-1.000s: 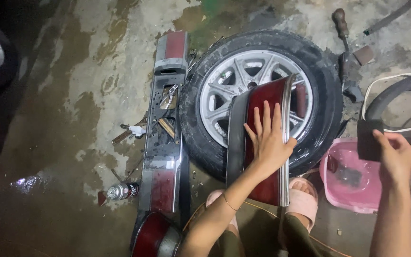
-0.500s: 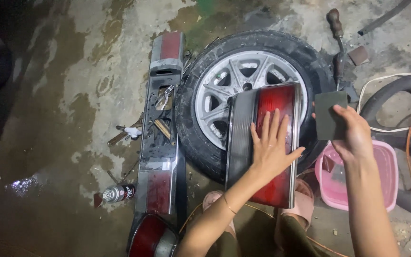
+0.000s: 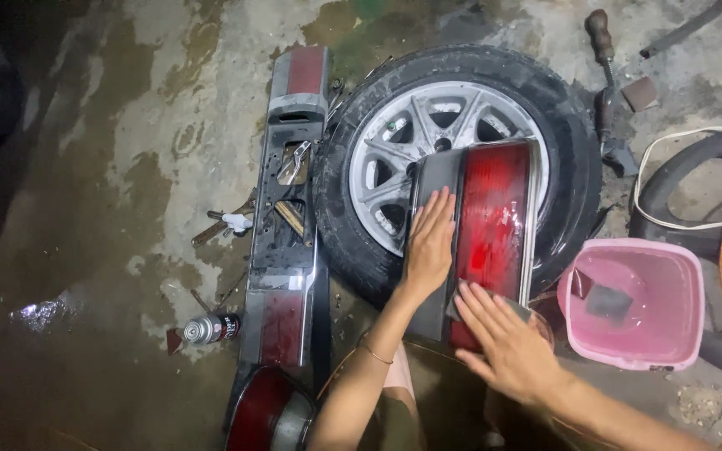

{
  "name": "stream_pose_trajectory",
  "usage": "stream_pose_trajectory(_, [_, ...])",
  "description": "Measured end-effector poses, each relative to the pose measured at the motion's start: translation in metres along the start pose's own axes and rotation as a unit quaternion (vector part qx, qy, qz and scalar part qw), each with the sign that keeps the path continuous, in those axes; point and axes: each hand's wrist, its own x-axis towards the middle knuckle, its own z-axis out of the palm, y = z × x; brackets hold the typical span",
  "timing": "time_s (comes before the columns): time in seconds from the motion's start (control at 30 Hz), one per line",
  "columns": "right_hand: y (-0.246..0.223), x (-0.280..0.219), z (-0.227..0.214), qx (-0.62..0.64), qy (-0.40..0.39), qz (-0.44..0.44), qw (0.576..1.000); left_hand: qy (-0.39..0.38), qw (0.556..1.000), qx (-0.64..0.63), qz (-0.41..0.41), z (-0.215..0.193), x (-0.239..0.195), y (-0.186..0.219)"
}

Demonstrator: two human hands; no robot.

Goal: The person wets a sanding block and uses it to sand the car taillight lens to restore its surface.

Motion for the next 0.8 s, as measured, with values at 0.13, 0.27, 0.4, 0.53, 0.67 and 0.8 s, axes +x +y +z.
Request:
stream_pose_trajectory(0.13, [0.05, 0.058, -0.008, -0.066, 0.066, -0.005, 0.996, 0.012, 1.0, 0.003, 0.022, -0.005, 0.001, 0.0])
stream_pose_trajectory(0.27, [0.112, 0.138, -0.019, -0.024, 0.016, 0.102, 0.994, 0.019, 0.999, -0.006, 0.03, -0.009, 0.001, -0.002])
stream_pose_trajectory(0.4, [0.151, 0.162, -0.019, 0.0, -0.039, 0.181, 0.983, 0.024, 0.999, -0.01, 0.027, -0.007, 0.001, 0.004])
stream_pose_trajectory(0.53, [0.081, 0.101, -0.034, -0.017, 0.094, -0.006, 0.995, 0.029, 0.999, -0.035, 0.026, -0.006, 0.003, -0.002])
stream_pose_trajectory(0.67, [0.053, 0.061, -0.021, -0.017, 0.013, -0.034, 0.999, 0.051, 0.997, -0.045, 0.032, -0.007, -0.004, -0.001])
stream_pose_trajectory(0.8, [0.077, 0.116, -0.029, -0.023, 0.001, 0.041, 0.999, 0.058, 0.996, -0.057, 0.04, -0.011, -0.002, 0.002])
